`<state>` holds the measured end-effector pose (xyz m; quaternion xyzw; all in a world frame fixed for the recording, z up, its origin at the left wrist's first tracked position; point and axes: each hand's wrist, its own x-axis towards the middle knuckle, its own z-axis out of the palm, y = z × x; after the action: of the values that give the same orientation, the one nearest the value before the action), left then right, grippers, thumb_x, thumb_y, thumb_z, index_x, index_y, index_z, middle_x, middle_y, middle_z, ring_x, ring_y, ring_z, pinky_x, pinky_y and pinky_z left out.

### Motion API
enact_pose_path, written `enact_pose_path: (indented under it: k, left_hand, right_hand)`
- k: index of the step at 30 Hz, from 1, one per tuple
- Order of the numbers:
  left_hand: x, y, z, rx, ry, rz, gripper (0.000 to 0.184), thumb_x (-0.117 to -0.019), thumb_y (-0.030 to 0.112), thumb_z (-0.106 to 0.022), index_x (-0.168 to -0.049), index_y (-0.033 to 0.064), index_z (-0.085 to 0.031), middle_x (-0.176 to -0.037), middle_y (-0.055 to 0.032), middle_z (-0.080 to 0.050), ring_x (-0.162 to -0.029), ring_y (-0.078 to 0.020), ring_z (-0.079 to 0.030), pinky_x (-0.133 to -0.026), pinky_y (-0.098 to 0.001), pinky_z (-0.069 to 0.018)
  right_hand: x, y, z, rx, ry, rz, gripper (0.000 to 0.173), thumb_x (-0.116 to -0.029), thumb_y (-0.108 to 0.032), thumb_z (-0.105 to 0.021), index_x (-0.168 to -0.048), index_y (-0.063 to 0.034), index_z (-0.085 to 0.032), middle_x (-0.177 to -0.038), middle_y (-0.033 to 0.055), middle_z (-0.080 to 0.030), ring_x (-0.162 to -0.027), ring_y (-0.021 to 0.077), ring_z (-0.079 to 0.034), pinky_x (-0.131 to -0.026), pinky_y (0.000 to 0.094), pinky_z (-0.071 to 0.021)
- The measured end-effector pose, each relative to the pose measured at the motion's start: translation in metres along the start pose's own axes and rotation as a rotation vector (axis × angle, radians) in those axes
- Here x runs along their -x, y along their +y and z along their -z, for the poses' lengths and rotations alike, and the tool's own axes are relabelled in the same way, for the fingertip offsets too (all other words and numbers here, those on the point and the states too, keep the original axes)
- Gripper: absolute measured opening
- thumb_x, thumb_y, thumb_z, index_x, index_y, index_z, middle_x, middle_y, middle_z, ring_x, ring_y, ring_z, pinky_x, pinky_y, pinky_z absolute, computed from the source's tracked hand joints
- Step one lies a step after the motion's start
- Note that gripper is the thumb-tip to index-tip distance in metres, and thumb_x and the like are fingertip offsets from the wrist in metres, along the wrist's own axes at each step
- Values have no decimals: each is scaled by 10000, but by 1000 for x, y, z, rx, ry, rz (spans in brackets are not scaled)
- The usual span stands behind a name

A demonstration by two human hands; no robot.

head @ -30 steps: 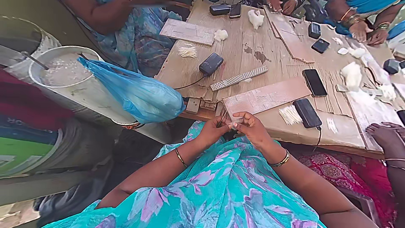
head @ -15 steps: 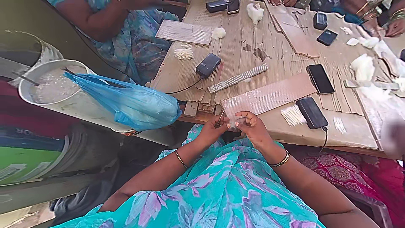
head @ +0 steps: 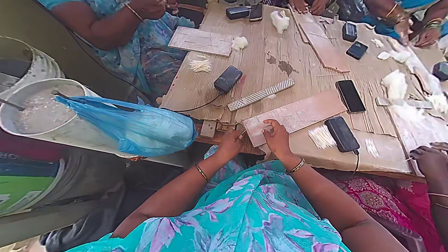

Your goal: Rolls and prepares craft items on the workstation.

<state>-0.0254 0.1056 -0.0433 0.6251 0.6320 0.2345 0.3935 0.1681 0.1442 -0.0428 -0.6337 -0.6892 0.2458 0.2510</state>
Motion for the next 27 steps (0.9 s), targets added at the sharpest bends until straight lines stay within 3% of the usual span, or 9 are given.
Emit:
enact_pose_path:
  k: [3,6,11,15,17,20,21,24,27]
  left_hand:
    - [-4,-5,-2,47,44,-44,274,-1055,103,-572,-1303,50,-675,-1211,-182,-658,-1109,-296,-635,-1002,-454,-506]
    - [-10,-6,-8,58,38,-60,175,-1023,88,-623,-1172,8,-672,-1145,-162,-665,-1020,-259,-660,-941,-433,-539]
    - [-16,-2,-13,2,16,-48,169,-1022,86,-613,-1146,-3,-687,-1176,-178,-664,-1079,-281,-657,-982,-457,-530]
    - [-17,0,-15,-13,30,-68,177,-1022,85,-606,-1154,3,-691,-1155,-167,-661,-1067,-283,-650,-972,-457,-529]
    - [-18,2,-15,-37,28,-92,158,-1014,74,-613,-1131,2,-691,-1148,-173,-664,-1090,-295,-646,-988,-473,-521]
    - [-20,6,-14,-121,10,-113,171,-1013,65,-602,-1139,-3,-695,-1173,-197,-646,-1133,-338,-631,-1006,-498,-512]
    - [-20,6,-15,-151,12,-113,178,-1014,67,-594,-1144,3,-698,-1182,-198,-640,-1136,-343,-632,-1001,-505,-518]
    - [-20,10,-12,-186,19,-94,197,-1017,76,-580,-1155,15,-707,-1213,-192,-645,-1143,-344,-641,-997,-515,-524]
    - [-16,11,-10,-184,-2,-74,173,-1019,88,-603,-1130,0,-702,-1191,-193,-652,-1138,-344,-638,-1000,-517,-516]
  right_hand:
    - [-6,10,-5,117,42,73,372,-975,-139,-674,-1342,-92,-632,-1164,193,-675,-1134,431,-578,-949,664,-383]
    - [-11,20,-8,152,69,113,370,-966,-145,-687,-1327,-79,-636,-1130,186,-674,-1099,417,-594,-902,648,-410]
    - [-14,29,4,59,58,113,389,-969,-138,-690,-1339,-45,-615,-1185,209,-661,-1124,406,-603,-960,619,-447]
    - [-20,33,15,23,114,132,324,-1010,-86,-588,-1326,-21,-615,-1239,233,-633,-1167,411,-588,-987,590,-455]
    - [-23,29,15,90,95,191,329,-1015,-52,-540,-1335,-20,-611,-1325,229,-611,-1261,431,-547,-1031,630,-416]
    - [-28,29,5,272,31,418,371,-1002,-62,-545,-1367,-22,-600,-1426,203,-577,-1350,420,-513,-1072,646,-382]
    - [-28,29,0,328,-17,472,400,-1020,-115,-538,-1411,-37,-570,-1486,185,-536,-1404,404,-469,-1102,653,-345]
    - [-23,31,-8,461,-203,499,588,-1085,-387,-395,-1587,-82,-371,-1667,130,-316,-1560,348,-235,-1196,702,-119]
    - [-9,39,-9,531,-294,523,728,-1072,-532,-305,-1627,-63,-255,-1704,122,-218,-1583,311,-168,-1205,701,-41]
